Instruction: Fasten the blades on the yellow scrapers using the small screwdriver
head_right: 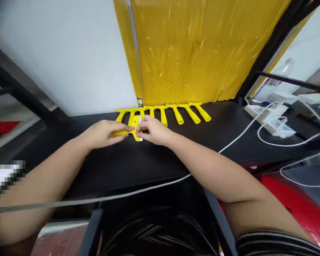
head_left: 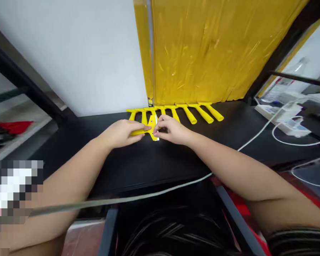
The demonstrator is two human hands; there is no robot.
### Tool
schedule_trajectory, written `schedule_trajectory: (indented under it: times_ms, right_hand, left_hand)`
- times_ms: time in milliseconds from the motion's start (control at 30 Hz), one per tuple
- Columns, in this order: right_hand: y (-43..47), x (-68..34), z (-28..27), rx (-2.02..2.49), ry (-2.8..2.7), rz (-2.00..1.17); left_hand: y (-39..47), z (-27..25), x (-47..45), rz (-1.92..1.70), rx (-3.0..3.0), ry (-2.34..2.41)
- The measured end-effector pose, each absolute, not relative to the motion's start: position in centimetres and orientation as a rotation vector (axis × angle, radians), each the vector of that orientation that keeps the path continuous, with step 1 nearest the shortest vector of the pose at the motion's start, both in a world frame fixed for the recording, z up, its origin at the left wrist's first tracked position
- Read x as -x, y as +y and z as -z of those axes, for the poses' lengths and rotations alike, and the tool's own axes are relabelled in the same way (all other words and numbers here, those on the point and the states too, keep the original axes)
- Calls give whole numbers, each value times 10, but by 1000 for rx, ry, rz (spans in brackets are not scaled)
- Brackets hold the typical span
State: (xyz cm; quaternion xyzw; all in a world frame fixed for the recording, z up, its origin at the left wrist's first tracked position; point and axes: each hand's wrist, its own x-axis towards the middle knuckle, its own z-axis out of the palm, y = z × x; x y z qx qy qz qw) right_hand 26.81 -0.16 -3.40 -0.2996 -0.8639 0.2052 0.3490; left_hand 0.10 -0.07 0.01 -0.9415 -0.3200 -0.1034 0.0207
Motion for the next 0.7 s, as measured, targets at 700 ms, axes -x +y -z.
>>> schedule_trajectory:
  times_ms: [700]
  right_hand:
    - [6, -256, 44, 904, -1676, -1288]
  left_hand:
    - [-6, 8, -11, 561, 2782, -933]
